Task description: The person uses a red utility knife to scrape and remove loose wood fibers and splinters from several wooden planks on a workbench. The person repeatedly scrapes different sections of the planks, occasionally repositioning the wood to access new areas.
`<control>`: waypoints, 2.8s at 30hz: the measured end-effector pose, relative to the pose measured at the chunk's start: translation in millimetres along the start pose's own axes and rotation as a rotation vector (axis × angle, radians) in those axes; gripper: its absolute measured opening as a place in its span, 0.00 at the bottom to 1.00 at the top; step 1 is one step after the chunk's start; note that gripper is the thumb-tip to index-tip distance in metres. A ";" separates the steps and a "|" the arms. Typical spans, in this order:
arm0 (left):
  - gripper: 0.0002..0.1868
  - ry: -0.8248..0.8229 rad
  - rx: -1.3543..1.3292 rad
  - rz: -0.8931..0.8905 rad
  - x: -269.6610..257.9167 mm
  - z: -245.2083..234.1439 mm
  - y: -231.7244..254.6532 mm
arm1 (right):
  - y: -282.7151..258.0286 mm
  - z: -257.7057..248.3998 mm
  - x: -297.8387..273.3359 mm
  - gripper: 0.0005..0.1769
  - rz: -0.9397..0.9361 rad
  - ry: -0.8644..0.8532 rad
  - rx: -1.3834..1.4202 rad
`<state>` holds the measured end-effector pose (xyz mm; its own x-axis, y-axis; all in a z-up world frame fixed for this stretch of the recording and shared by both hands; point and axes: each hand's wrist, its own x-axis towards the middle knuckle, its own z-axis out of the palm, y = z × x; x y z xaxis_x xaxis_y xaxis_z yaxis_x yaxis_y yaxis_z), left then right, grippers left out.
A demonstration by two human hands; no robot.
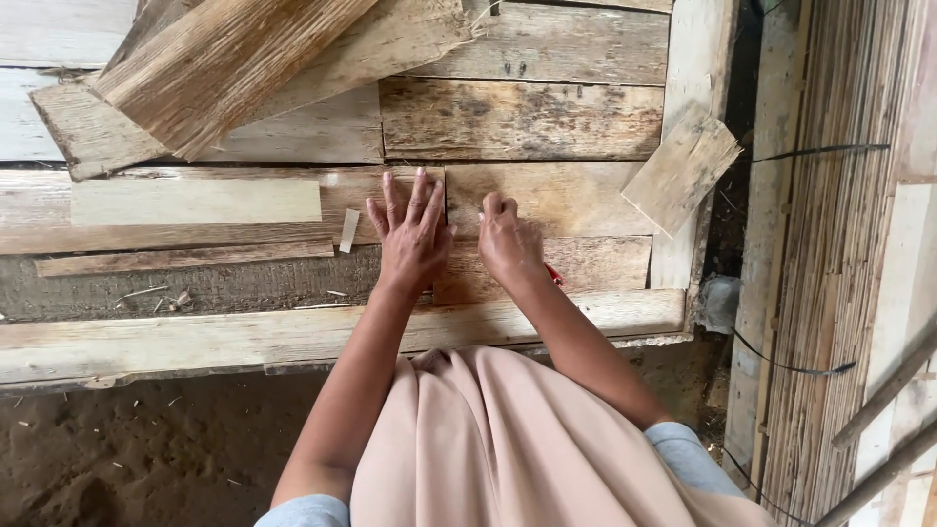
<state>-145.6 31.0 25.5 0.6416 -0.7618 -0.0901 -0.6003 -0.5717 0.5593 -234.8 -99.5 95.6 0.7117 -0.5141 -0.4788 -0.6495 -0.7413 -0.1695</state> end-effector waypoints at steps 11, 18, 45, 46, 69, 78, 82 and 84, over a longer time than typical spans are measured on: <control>0.39 -0.034 0.034 0.001 7.0 -3.3 5.0 | 5.8 5.3 11.1 0.15 -0.035 0.027 -0.013; 0.37 -0.050 0.051 0.068 16.0 -2.5 17.0 | 65.2 21.8 6.7 0.13 0.151 0.316 0.292; 0.37 -0.180 0.227 0.479 34.2 90.5 167.7 | 259.3 -44.5 -42.8 0.13 0.630 0.761 1.604; 0.37 -0.186 0.236 0.487 34.8 93.0 170.9 | 262.8 -40.2 -40.7 0.13 0.636 0.765 1.617; 0.46 -0.106 0.204 -0.005 48.8 40.4 82.5 | 276.8 35.2 10.7 0.31 0.576 0.483 0.556; 0.46 -0.122 0.213 -0.025 48.5 42.1 83.9 | 269.3 42.8 10.5 0.30 0.554 0.541 0.495; 0.44 -0.079 0.184 -0.032 47.4 38.3 78.4 | 262.9 34.6 5.8 0.29 0.514 0.568 0.478; 0.41 0.033 0.181 -0.012 44.7 34.7 70.2 | 247.6 7.5 -4.4 0.26 0.476 0.677 0.413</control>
<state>-175.6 -53.7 32.2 0.6630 -0.7456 -0.0675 -0.6665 -0.6288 0.4005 -400.7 -277.5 49.4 0.2657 -0.9640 0.0070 -0.8647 -0.2416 -0.4404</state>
